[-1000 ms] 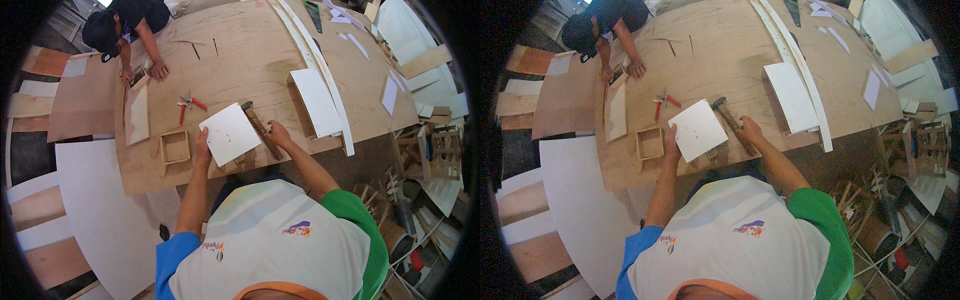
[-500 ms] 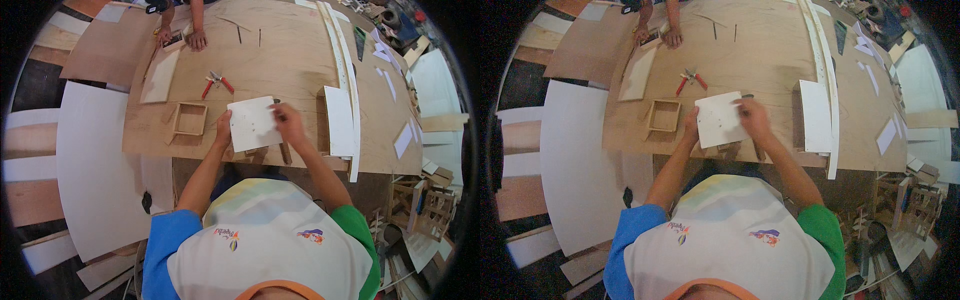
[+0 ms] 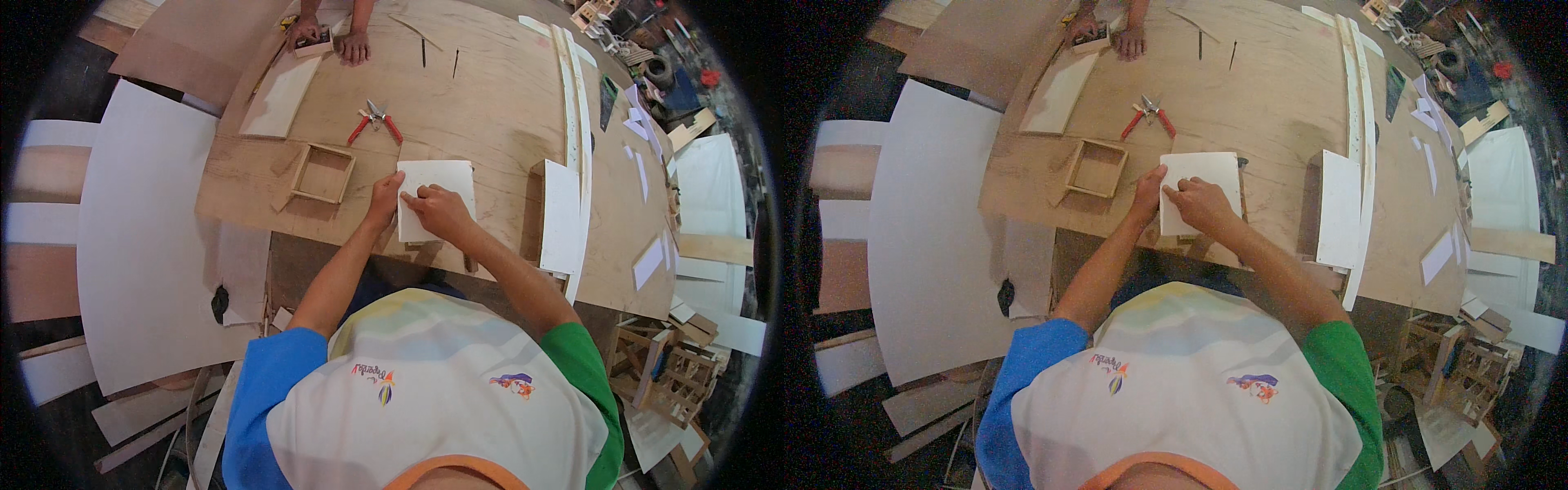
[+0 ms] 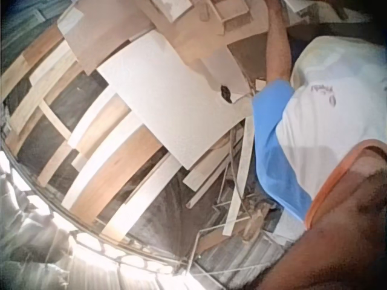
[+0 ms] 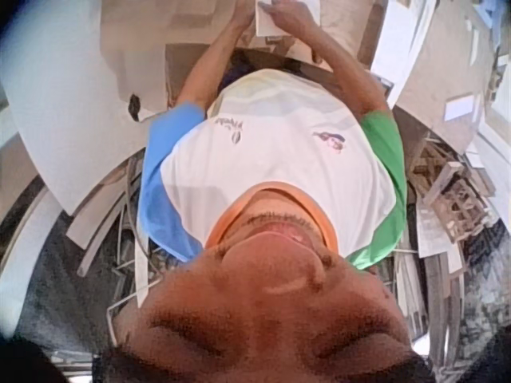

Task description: The person applies adhesive to wooden panels, assembles a small box structure by hand, and then secures a wooden piece to the assembly using a hammer and nails on a workbench.

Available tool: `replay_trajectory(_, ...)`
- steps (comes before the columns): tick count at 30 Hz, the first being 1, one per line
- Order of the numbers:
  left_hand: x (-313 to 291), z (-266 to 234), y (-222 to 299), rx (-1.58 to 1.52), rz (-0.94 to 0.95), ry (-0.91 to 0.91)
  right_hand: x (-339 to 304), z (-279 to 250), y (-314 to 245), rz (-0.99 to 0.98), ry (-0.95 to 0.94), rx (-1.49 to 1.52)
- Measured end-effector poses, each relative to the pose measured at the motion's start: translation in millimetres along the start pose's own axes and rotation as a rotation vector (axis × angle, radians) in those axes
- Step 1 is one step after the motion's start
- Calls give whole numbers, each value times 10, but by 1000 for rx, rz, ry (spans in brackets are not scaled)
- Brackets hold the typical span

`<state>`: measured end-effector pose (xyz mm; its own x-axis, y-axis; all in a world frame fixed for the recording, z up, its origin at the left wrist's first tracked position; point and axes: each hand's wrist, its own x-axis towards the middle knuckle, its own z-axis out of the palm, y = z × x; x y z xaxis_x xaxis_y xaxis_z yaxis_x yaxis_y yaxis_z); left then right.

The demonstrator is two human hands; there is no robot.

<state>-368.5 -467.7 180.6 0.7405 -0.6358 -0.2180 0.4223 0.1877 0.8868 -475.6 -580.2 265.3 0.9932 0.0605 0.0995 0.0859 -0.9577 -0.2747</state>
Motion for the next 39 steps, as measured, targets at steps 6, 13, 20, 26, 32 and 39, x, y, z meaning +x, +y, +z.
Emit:
replay_trajectory(6, 165, -132, -183, -2, -28, -24, -135, 16, 508, 334, 216, 807)
replay_trajectory(13, 57, -146, -21, 150, -10, 1, -1368, 1203, 1931, 1150, 568, 512)
replay_trajectory(20, -141, -100, 149, 228, 54, 46, -1452, 1475, 1222, 831, 168, 0)
replay_trajectory(26, -209, -76, 202, 307, 4, 11, -1343, 1580, 1080, 903, -16, 36)
replay_trajectory(32, -72, -140, 21, 153, -9, 13, -1311, 1299, 1385, 958, -97, 346)
replay_trajectory(39, 164, -361, -294, 12, -16, -72, -1508, 1220, 1455, 987, 55, 711)
